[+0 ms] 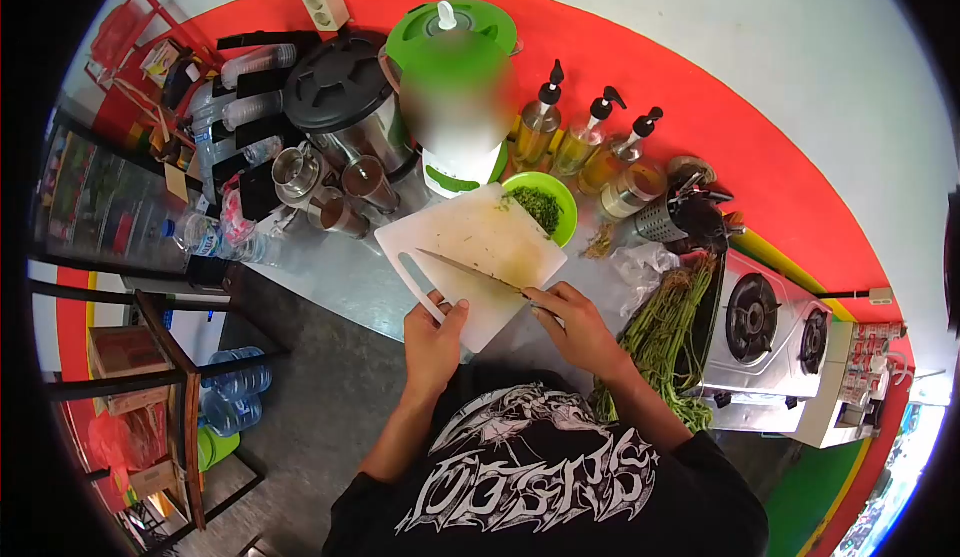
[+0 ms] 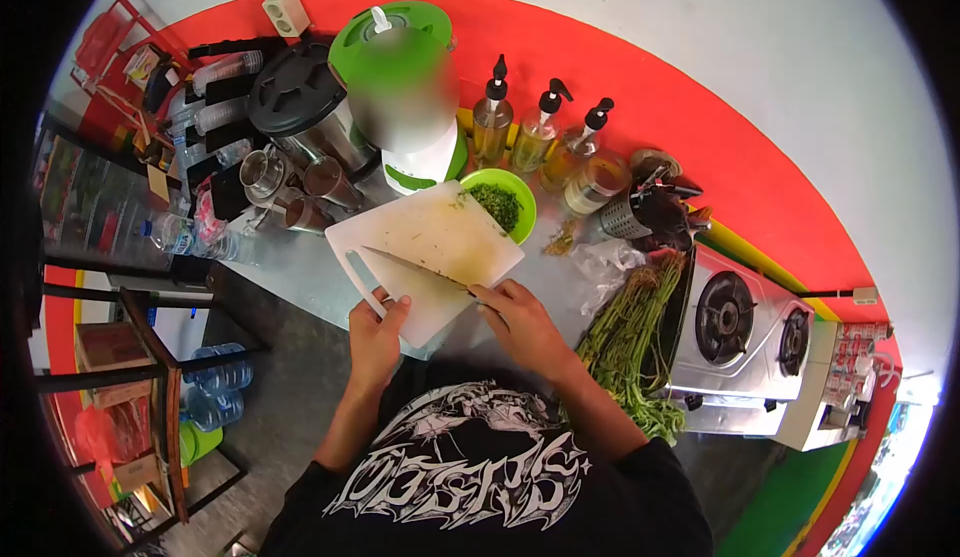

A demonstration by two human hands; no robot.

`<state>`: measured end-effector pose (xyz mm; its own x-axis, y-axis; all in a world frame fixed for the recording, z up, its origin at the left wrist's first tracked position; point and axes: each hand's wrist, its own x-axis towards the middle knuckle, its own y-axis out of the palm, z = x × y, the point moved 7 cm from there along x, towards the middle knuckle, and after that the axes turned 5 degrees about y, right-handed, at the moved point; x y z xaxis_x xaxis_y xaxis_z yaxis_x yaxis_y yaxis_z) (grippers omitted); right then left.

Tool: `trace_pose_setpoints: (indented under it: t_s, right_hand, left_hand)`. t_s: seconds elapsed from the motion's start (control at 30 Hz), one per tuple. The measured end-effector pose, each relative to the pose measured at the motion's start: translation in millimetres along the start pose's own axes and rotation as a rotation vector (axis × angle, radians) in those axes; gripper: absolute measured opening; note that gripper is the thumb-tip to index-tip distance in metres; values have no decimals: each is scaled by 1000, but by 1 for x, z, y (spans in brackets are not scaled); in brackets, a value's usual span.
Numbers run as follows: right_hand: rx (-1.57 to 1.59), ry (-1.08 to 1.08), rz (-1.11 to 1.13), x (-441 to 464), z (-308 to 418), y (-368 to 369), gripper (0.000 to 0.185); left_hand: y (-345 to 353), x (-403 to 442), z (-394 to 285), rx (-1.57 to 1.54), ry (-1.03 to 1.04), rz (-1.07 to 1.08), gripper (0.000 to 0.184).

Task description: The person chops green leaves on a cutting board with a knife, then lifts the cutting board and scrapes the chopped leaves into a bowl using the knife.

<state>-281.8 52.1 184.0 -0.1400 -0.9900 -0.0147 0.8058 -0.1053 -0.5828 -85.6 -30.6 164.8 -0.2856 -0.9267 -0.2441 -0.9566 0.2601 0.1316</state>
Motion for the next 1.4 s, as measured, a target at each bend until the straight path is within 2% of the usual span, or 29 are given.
trace_pose_setpoints:
  t_s: [0.1,0.2,0.3,0.37,0.43,0.53,0.6,0.63,0.7,0.87,1.03,1.17,1.23,1.3,1.4]
  right_hand:
    - [20,48,-15,4,-6,6,34]
    - [46,22,-126,14,-24,10,33]
    - [56,125,-190,27,-67,12,34]
    - [-84,260,-201,36,-95,8,33]
    - [-112,255,-241,39,-116,4,32]
    - [-195,194,-292,38,-99,-6,31]
    - [-61,219,-218,28,-74,-8,31]
    - [1,154,-203,21,-70,-3,30]
    - [9,144,-177,11,-59,4,29]
    - [-53,208,-225,4,-94,6,29]
    - [-97,287,-274,26,-128,3,27]
    - [-148,212,-329,32,-95,6,27]
    - [-32,148,-293,27,-72,14,27]
    - [-45,107,-250,25,-59,25,28]
    - [-29,191,-222,28,-78,31,29]
  left_hand:
    - [1,0,0,25,-6,38,27]
    - [-1,0,1,38,6,27,27]
    - [-3,2,2,7,28,35,27]
    - [-7,4,5,63,15,47,28]
    - [-8,4,2,56,0,50,30]
    - [-10,5,-2,61,24,70,31]
    - [-15,6,-1,77,22,60,31]
    - [-17,7,1,79,17,48,31]
    - [-24,9,7,113,10,64,31]
    - [-37,10,6,43,4,-5,31]
    - [-46,6,4,32,0,36,31]
    - [-53,5,3,9,10,-11,30]
    - [-54,2,3,-14,-2,7,31]
    - [-54,-1,0,41,6,26,31]
    - [-55,-2,0,33,17,31,33]
